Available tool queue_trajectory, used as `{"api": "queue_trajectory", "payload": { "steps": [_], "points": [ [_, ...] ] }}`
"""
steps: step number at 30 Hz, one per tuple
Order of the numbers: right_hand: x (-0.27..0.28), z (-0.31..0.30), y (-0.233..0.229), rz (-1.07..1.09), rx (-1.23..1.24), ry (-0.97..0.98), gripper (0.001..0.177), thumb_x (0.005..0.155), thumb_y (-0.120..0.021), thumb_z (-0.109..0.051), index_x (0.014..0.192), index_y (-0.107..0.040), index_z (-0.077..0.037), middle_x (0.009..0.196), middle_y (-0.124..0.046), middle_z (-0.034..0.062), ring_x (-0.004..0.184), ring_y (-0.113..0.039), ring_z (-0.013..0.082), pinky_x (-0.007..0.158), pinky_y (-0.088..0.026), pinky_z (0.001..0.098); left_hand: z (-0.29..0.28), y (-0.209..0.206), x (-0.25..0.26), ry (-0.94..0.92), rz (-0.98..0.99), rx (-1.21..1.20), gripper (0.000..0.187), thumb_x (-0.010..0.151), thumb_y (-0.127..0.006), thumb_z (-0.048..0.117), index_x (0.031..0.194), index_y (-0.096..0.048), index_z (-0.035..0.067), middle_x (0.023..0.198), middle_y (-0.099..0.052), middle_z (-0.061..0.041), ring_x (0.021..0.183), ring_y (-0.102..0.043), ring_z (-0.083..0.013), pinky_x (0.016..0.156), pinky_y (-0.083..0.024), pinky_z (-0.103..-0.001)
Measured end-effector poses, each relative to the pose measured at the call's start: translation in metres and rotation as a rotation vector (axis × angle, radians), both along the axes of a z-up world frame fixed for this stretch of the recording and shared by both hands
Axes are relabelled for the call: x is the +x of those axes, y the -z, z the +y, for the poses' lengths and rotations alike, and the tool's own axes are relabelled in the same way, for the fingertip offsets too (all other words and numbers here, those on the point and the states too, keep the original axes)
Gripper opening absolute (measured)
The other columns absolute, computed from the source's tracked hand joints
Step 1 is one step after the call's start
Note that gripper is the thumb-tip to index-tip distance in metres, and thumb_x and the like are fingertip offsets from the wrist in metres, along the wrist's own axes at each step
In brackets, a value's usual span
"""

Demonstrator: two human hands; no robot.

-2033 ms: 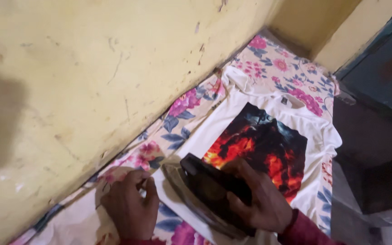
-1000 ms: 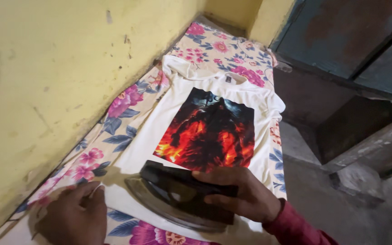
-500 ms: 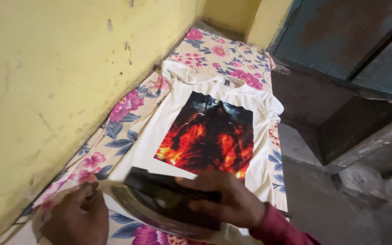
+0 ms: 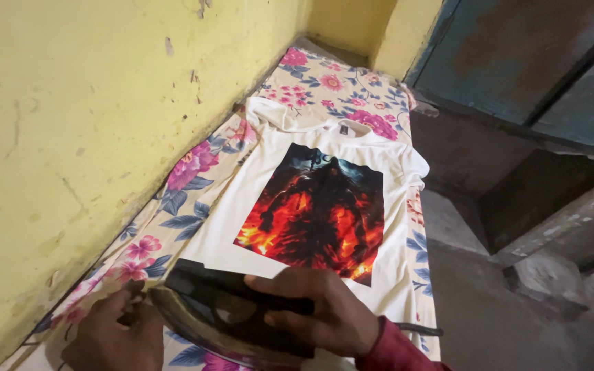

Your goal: The person irons a white t-shirt with a graphic print laid out on a floral-patterned surface. They use a black electric iron to smooth the fabric, moving it back and forth across the shirt's body and sleeves while holding the garment in place with their left hand.

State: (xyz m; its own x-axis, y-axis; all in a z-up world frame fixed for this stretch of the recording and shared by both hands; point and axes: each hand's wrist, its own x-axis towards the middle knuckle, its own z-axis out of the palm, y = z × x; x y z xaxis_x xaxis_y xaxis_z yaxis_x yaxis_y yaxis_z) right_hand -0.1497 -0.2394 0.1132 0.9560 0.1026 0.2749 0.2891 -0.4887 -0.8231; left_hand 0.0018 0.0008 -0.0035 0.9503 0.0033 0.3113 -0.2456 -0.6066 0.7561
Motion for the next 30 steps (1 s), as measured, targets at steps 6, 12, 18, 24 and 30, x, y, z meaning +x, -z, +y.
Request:
{"api": "queue_trajectory", "payload": {
  "steps": [6, 12, 18, 24, 30],
  "points": [
    [-0.015, -0.002, -0.012, 0.065, 0.024, -0.015, 0.051, 0.093, -0.073, -0.010, 0.144, -0.064, -0.005, 0.103, -0.074, 0.0132, 0.099, -0.072, 0.0213, 0.087, -0.054, 0.0336, -0.002, 0.004, 0.002, -0.008, -0.129, -0.090, 0.034, 0.080, -0.070, 0.007, 0.114, -0.079, 0.009, 0.097, -0.078, -0.010, 0.083, -0.076, -0.0179, 0.084, -0.059, -0.032],
    [0.002, 0.006, -0.002, -0.040, -0.009, 0.039, 0.048, 0.093, -0.074, -0.008, 0.140, -0.066, -0.005, 0.111, -0.077, 0.0141, 0.101, -0.074, 0.0225, 0.088, -0.056, 0.0335, 0.001, -0.009, 0.003, 0.031, 0.078, 0.131, 0.032, 0.082, -0.070, 0.012, 0.110, -0.082, 0.020, 0.090, -0.079, -0.008, 0.077, -0.077, -0.0184, 0.079, -0.060, -0.034],
    [-0.010, 0.003, 0.003, -0.087, -0.006, 0.112, 0.045, 0.091, -0.077, -0.009, 0.135, -0.069, -0.003, 0.108, -0.077, 0.0151, 0.102, -0.075, 0.0252, 0.087, -0.056, 0.0343, 0.010, 0.014, 0.017, 0.072, 0.100, 0.164, 0.033, 0.077, -0.070, 0.014, 0.106, -0.082, 0.021, 0.085, -0.079, -0.009, 0.077, -0.078, -0.0193, 0.077, -0.061, -0.035],
    [-0.018, -0.012, 0.004, -0.081, -0.065, 0.211, 0.043, 0.090, -0.078, -0.011, 0.131, -0.070, -0.001, 0.107, -0.077, 0.0148, 0.102, -0.077, 0.0251, 0.086, -0.057, 0.0340, 0.008, 0.025, 0.017, 0.043, -0.075, 0.141, 0.031, 0.078, -0.067, 0.013, 0.104, -0.082, 0.019, 0.087, -0.077, -0.013, 0.077, -0.078, -0.0216, 0.080, -0.062, -0.037],
    [-0.007, -0.010, 0.009, -0.033, -0.043, 0.307, 0.046, 0.085, -0.079, -0.013, 0.130, -0.072, -0.004, 0.104, -0.077, 0.0136, 0.093, -0.077, 0.0241, 0.081, -0.058, 0.0330, 0.000, -0.002, 0.020, 0.106, 0.017, 0.220, 0.025, 0.079, -0.075, 0.022, 0.103, -0.081, 0.018, 0.086, -0.077, -0.014, 0.080, -0.078, -0.0243, 0.079, -0.063, -0.039]
  ]
}}
